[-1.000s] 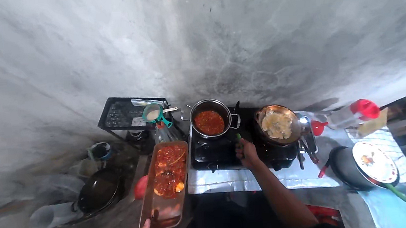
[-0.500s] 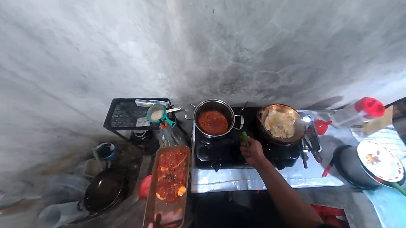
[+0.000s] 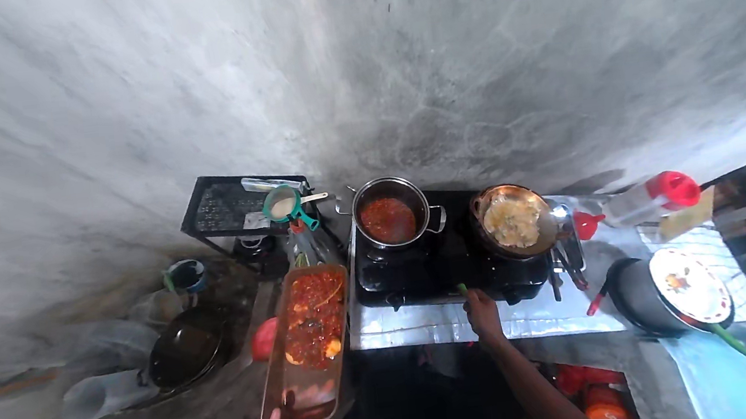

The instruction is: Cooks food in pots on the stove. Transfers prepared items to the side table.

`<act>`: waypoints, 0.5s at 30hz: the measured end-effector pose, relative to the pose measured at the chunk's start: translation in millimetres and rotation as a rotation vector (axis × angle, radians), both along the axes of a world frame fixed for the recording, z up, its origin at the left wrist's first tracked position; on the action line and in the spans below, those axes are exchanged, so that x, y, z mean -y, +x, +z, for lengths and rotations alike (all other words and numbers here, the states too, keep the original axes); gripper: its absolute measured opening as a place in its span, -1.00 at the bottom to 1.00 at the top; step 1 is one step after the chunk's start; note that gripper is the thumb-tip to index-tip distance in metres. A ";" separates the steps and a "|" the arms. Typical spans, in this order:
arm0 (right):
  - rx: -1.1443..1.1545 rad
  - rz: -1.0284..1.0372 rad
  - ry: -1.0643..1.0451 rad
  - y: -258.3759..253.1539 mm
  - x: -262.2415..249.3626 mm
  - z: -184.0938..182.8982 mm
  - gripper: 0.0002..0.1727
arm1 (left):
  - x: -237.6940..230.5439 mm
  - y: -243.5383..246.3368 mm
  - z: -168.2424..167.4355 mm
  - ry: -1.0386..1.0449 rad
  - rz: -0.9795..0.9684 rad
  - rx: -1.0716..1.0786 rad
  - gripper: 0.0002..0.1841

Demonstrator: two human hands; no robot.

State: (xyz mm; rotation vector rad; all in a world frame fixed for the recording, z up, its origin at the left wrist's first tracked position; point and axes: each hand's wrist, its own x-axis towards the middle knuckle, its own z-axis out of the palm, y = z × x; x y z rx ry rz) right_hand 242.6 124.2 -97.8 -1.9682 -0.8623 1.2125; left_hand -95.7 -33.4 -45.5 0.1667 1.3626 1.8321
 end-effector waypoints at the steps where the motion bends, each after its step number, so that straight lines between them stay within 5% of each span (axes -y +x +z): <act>1: -0.022 -0.018 0.014 -0.7 0.7 -2.5 -0.62 | -1.0 0.1 0.6 -0.004 0.004 -0.002 -0.54; 8: 0.016 -0.012 0.087 0.2 -12.9 -12.9 -0.62 | -5.0 -1.8 -1.1 0.014 -0.038 -0.018 -0.55; 15: -0.178 -0.094 0.088 -2.3 -16.7 -14.0 -0.63 | -4.8 2.2 -0.4 0.016 -0.025 0.002 -0.53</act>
